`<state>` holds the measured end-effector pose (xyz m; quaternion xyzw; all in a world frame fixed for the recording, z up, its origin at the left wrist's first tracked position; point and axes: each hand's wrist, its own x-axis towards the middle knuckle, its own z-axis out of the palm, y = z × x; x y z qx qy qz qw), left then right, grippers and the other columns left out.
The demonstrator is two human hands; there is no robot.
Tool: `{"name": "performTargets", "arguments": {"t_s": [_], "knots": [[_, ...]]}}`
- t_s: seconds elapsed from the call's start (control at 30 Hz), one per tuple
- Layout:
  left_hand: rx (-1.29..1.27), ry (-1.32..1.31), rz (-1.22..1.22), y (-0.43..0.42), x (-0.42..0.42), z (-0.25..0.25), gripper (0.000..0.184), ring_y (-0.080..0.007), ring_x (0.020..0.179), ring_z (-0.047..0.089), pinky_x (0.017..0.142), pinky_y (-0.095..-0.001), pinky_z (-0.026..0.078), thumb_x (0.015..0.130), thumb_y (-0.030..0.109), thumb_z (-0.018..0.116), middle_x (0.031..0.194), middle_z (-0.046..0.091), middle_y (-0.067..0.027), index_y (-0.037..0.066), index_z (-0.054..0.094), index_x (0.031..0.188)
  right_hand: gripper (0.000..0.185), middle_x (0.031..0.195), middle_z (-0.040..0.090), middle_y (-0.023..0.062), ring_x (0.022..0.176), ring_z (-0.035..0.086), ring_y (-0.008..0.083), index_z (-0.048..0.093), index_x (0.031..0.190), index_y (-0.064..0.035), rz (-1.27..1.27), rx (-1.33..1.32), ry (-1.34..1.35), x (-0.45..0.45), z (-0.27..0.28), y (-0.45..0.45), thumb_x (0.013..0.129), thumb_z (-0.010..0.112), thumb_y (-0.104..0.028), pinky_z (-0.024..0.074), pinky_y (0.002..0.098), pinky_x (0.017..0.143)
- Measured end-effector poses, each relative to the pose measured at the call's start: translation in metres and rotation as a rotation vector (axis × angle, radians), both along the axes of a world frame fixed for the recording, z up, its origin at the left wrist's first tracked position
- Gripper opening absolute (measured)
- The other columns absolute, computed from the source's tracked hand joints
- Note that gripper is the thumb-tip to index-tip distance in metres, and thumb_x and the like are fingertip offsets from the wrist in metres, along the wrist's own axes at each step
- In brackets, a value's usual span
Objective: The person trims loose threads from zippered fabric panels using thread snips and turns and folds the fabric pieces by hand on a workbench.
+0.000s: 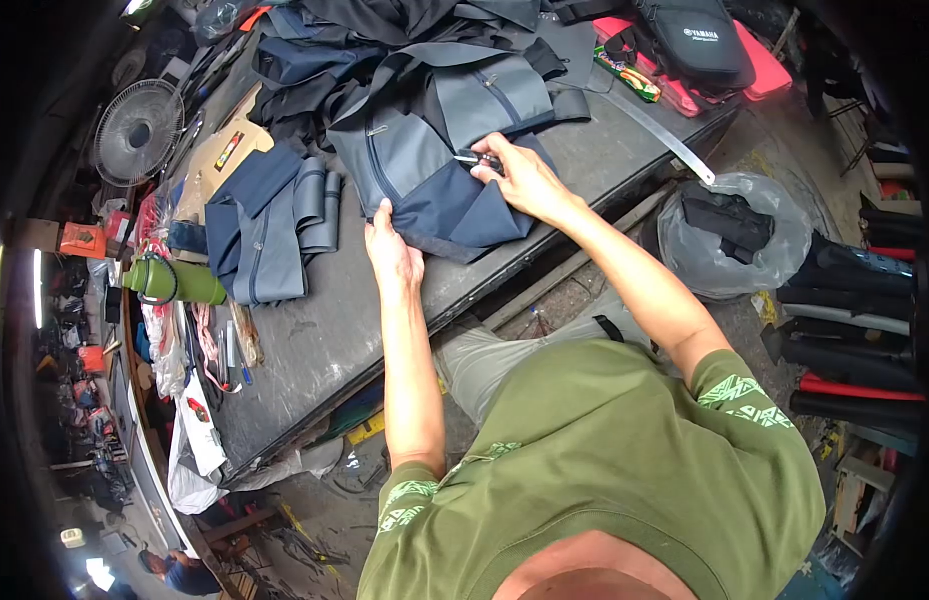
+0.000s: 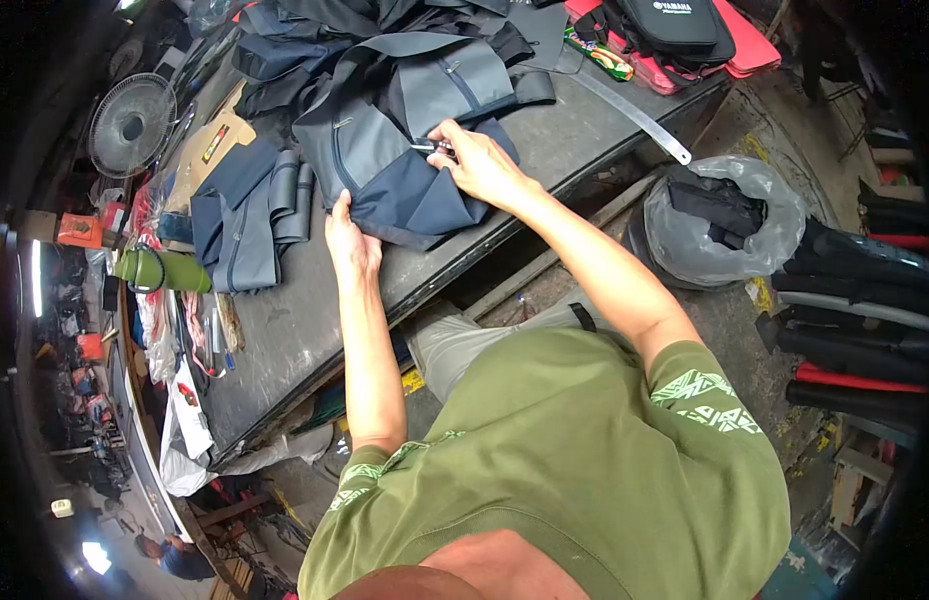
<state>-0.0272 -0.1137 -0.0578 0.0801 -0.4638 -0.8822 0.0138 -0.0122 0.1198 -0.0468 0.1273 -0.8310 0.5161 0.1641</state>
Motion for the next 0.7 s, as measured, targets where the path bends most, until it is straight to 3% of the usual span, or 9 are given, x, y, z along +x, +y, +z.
{"name": "performTargets", "arguments": {"t_s": [0.17, 0.27, 0.37, 0.47, 0.7], "knots": [[-0.016, -0.030, 0.031, -0.002, 0.005, 0.003, 0.048, -0.0340, 0.125, 0.061, 0.107, -0.0525, 0.052, 0.101, 0.017, 0.061, 0.136, 0.058, -0.0194, -0.002, 0.041, 0.141, 0.025, 0.104, 0.073, 0.0194, 0.100, 0.071, 0.0400, 0.057, 0.115, -0.0037, -0.063, 0.110, 0.020, 0.002, -0.016, -0.006, 0.098, 0.068, -0.017, 0.0557, 0.0468, 0.083], [-0.002, 0.003, 0.063, -0.004, 0.002, -0.003, 0.037, -0.0369, 0.117, 0.066, 0.098, -0.0583, 0.058, 0.100, 0.017, 0.066, 0.127, 0.060, -0.0240, -0.002, 0.044, 0.123, 0.020, 0.105, 0.073, 0.0177, 0.099, 0.070, 0.0402, 0.056, 0.112, -0.0044, -0.104, 0.189, 0.146, 0.003, -0.021, -0.008, 0.099, 0.065, -0.017, 0.0556, 0.0478, 0.079], [-0.004, 0.009, 0.059, -0.004, 0.001, -0.005, 0.034, -0.0365, 0.115, 0.067, 0.097, -0.0584, 0.058, 0.100, 0.016, 0.066, 0.126, 0.062, -0.0236, -0.002, 0.045, 0.120, 0.020, 0.105, 0.072, 0.0177, 0.099, 0.070, 0.0410, 0.056, 0.112, -0.0048, -0.114, 0.237, 0.165, 0.002, -0.023, -0.010, 0.100, 0.064, -0.017, 0.0556, 0.0479, 0.079], [-0.023, -0.023, 0.019, -0.007, 0.000, -0.008, 0.049, -0.0342, 0.124, 0.062, 0.106, -0.0527, 0.053, 0.101, 0.017, 0.062, 0.136, 0.057, -0.0215, -0.003, 0.039, 0.139, 0.019, 0.106, 0.072, 0.0177, 0.099, 0.069, 0.0419, 0.055, 0.113, -0.0052, -0.108, 0.259, 0.182, 0.002, -0.023, -0.011, 0.100, 0.063, -0.017, 0.0556, 0.0483, 0.078], [-0.008, -0.028, 0.072, -0.006, 0.004, -0.002, 0.039, -0.0353, 0.119, 0.065, 0.101, -0.0550, 0.056, 0.101, 0.017, 0.064, 0.130, 0.060, -0.0223, -0.004, 0.045, 0.128, 0.018, 0.106, 0.071, 0.0168, 0.098, 0.069, 0.0423, 0.055, 0.114, -0.0060, -0.098, 0.280, 0.175, 0.003, -0.021, -0.011, 0.101, 0.062, -0.017, 0.0555, 0.0492, 0.077]]}}
